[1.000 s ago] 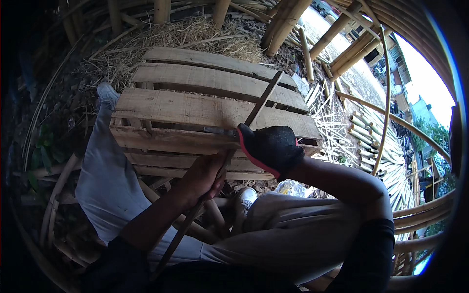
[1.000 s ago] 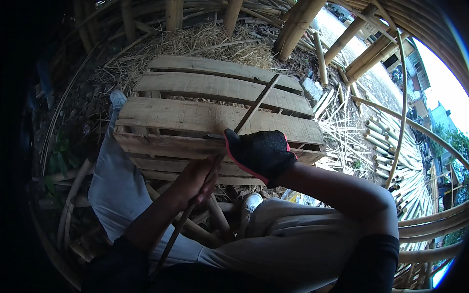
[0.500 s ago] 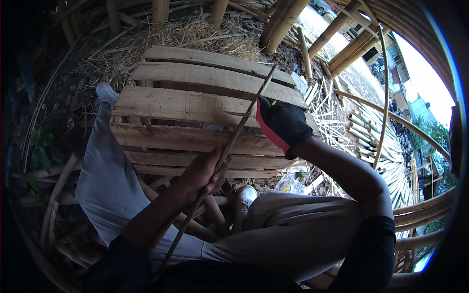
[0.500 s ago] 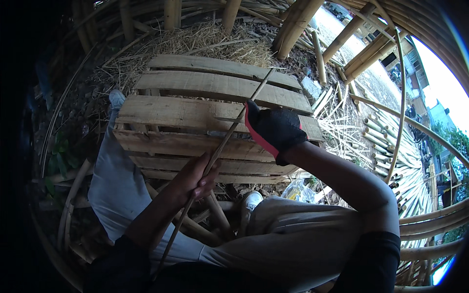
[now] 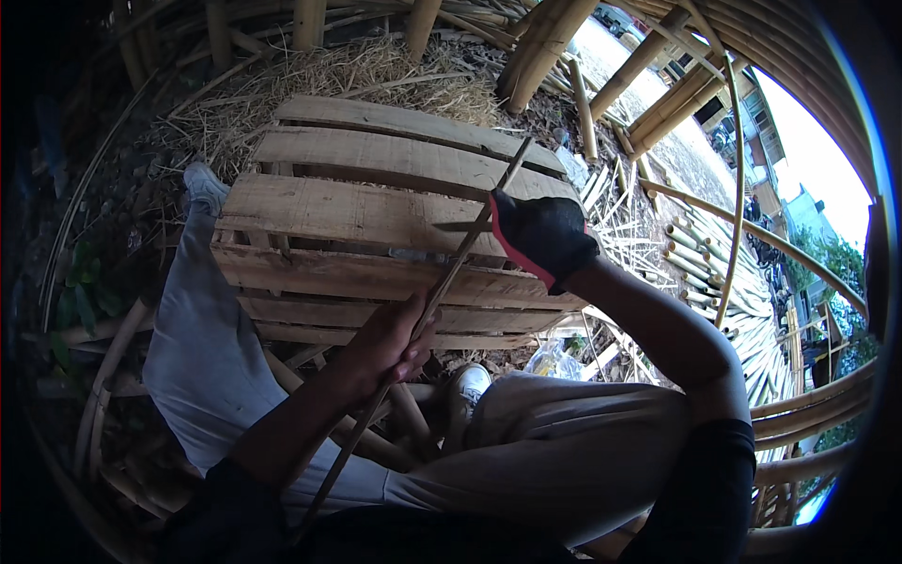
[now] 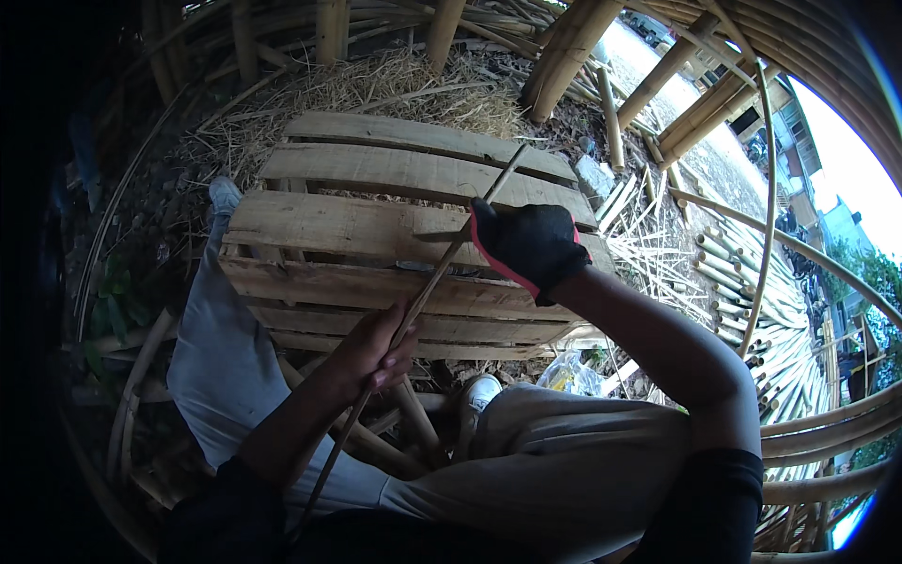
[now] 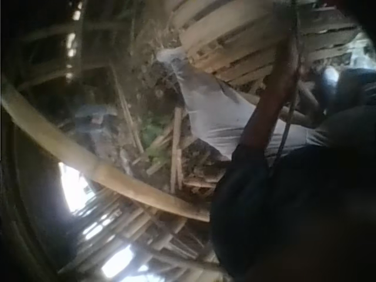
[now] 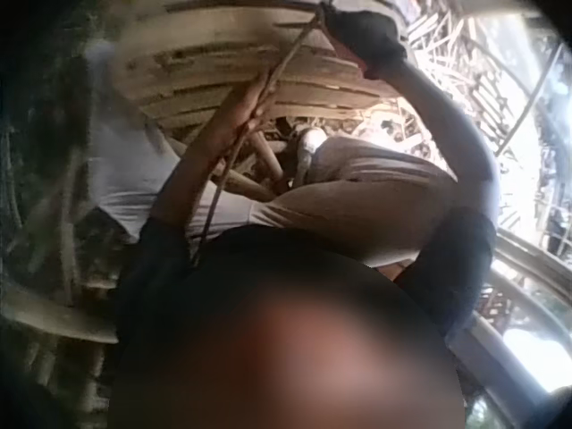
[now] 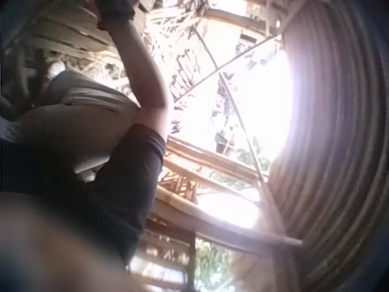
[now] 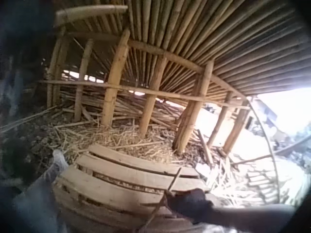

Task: Shaving and carving a strip of bamboo using a knife over a wooden crate.

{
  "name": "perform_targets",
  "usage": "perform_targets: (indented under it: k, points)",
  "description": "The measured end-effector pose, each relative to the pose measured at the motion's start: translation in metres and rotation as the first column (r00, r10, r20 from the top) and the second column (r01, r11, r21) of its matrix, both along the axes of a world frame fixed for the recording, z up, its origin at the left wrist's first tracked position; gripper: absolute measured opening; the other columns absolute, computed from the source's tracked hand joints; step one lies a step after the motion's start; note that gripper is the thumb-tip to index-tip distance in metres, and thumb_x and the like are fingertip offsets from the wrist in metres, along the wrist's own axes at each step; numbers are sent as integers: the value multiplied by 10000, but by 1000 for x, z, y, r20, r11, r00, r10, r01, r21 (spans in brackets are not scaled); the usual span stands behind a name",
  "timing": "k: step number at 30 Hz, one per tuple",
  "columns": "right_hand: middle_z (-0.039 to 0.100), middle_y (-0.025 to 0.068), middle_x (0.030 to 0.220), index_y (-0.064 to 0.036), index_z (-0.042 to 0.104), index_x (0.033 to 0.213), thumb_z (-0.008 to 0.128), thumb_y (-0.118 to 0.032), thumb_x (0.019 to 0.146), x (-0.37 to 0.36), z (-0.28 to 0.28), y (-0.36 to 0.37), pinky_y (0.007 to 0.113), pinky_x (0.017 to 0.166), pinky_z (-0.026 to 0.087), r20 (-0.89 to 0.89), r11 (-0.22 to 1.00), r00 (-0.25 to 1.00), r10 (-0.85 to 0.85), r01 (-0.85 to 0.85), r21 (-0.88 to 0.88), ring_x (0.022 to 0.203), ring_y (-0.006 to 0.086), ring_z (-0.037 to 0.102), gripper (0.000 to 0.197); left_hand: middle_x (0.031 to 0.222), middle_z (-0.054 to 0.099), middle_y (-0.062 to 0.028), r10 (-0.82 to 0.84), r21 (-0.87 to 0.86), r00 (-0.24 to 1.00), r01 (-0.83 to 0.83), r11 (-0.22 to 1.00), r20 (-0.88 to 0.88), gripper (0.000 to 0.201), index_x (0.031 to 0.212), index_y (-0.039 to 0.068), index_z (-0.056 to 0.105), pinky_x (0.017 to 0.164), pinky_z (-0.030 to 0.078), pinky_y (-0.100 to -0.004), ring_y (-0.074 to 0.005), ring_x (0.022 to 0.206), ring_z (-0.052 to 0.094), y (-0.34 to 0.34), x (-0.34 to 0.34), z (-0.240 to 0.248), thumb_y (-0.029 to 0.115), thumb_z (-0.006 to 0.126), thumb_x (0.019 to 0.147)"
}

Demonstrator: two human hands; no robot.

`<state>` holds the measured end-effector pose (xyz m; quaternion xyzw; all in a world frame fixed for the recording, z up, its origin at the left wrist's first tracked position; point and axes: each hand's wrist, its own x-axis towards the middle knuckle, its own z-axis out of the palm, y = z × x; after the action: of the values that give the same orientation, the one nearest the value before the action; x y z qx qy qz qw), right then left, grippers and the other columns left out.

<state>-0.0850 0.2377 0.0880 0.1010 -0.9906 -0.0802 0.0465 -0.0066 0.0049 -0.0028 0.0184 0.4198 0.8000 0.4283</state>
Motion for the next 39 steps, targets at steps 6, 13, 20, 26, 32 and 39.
perform_targets:
  k: [6, 13, 20, 26, 32, 39]
  points:
    - [661, 130, 660, -114, 701, 697, 257, -536, 998, -30, 14, 26, 408, 726, 523, -82, 983, 982, -169, 162, -84, 627, 330, 656, 683, 493, 364, 47, 18, -12, 999, -18, 1000, -27, 471, 860, 118, 441, 302, 292, -204, -51, 317, 348, 3, 1, 5, 567, 389, 990]
    - [701, 151, 838, -94, 718, 859, 257, -574, 969, -68, 50, 66, 456, 779, 509, -220, 937, 918, -330, 347, 42, 855, 361, 673, 675, 489, 343, 47, 8, 33, 1000, -9, 999, 24, 458, 870, 122, 433, 303, 281, -209, -52, 316, 340, -3, 4, 2, 559, 380, 996]
    - [665, 132, 754, -51, 719, 877, 384, -726, 890, -82, 40, 149, 379, 769, 461, 48, 697, 775, -630, 592, -404, 750, 246, 640, 754, 490, 343, 58, -15, 57, 1000, 13, 998, 26, 459, 860, 129, 422, 297, 260, -200, -44, 309, 331, -1, 0, -2, 561, 363, 1000]
    - [658, 186, 771, -27, 676, 875, 541, -429, 946, -50, 10, 91, 427, 729, 496, -244, 995, 968, -62, 42, -87, 793, 361, 657, 430, 488, 353, 61, -32, 89, 999, 31, 996, 7, 467, 851, 134, 421, 294, 270, -192, -42, 306, 333, 2, -2, -4, 574, 356, 996]
    - [645, 78, 874, -151, 661, 1011, 540, -321, 942, 32, 6, -10, 417, 587, 524, -143, 942, 931, 335, -327, 80, 731, 269, 658, 220, 484, 362, 59, -11, 50, 1000, 12, 999, -17, 483, 851, 133, 450, 293, 280, -192, -42, 304, 343, -2, -2, -6, 586, 358, 990]
    - [631, 43, 746, -136, 666, 932, 512, -339, 958, 54, 1, -28, 397, 502, 516, 97, 962, 962, 256, -263, 70, 650, 237, 668, 256, 477, 352, 62, -9, 66, 999, 7, 998, 34, 479, 853, 136, 461, 296, 276, -191, -42, 304, 338, -2, -1, -3, 587, 371, 986]
